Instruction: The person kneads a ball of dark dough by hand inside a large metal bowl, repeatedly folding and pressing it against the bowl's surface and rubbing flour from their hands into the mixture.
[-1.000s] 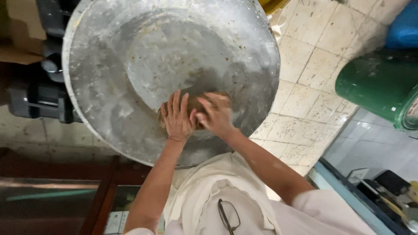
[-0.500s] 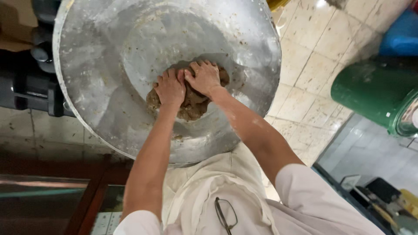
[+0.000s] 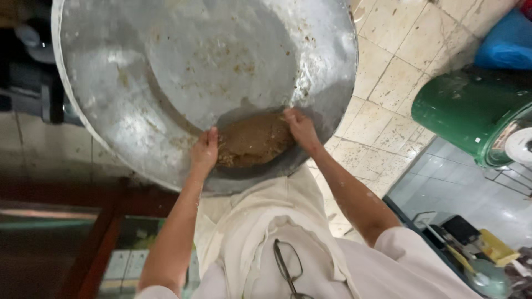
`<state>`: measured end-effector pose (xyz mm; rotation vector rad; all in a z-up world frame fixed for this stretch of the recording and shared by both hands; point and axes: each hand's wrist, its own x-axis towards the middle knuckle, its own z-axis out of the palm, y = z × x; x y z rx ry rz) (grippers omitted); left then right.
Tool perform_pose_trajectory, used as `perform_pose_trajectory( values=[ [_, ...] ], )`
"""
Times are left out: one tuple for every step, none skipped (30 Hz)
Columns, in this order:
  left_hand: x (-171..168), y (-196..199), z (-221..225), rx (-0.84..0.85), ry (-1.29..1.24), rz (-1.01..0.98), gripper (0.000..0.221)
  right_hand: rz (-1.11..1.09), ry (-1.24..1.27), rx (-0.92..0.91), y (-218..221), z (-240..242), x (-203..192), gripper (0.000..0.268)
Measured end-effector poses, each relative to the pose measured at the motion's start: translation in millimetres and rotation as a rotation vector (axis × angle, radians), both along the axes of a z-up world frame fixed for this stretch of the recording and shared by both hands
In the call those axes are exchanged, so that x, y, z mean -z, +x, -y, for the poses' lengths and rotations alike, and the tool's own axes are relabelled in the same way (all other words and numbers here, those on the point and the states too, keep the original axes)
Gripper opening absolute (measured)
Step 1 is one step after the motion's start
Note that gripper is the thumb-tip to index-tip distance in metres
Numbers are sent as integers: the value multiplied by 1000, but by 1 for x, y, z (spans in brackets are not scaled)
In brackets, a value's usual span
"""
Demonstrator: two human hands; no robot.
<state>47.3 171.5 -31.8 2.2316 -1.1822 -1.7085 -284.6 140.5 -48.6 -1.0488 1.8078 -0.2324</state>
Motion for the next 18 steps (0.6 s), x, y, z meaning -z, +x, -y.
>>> perform_pose_trajectory(
  values=[
    [12,6,-5,-39,57,-69,69,-23,-1,-38,6,-2,7,57],
    [22,9,-9,-78,114,-138,72,-46,-3,-76,11,-3,9,58],
    [26,7,-20,-304,297,-295,70,124,202,100,12,-9,5,64],
    [27,2,-29,-537,475,-450,69,288,410,280,13,-13,-2,70],
    [38,-3,-12,-747,600,-624,69,456,561,460,18,4,4,77],
    [34,-7,-9,-804,572,-649,66,591,545,564,33,-1,2,75],
    [21,-13,-15,-867,547,-680,65,721,533,659,48,-15,-6,73],
    [17,-17,-11,-929,523,-712,64,853,522,751,54,-15,-3,72],
    [10,-22,-16,-963,436,-814,64,872,559,787,51,-25,-5,70],
    [6,-28,-17,-996,345,-911,64,889,595,823,46,-30,-5,68],
    [6,-29,-8,-996,240,-1020,65,913,597,867,43,-29,-4,66],
    [-3,-30,-4,-997,207,-1107,65,877,538,888,39,-33,-12,64],
    [-9,-36,7,-1001,148,-1201,65,846,473,885,32,-24,-21,61],
    [-17,-42,18,-1003,88,-1294,66,816,408,881,24,-11,-34,59],
    [-23,-48,27,-975,-5,-1287,68,786,233,760,10,8,-52,56],
    [-24,-55,37,-946,-97,-1279,71,750,62,637,7,29,-71,55],
    [-20,-60,50,-913,-193,-1279,74,763,-53,535,9,52,-94,63],
    [-14,-61,60,-836,-329,-1005,71,773,-165,429,6,78,-123,74]
  ],
)
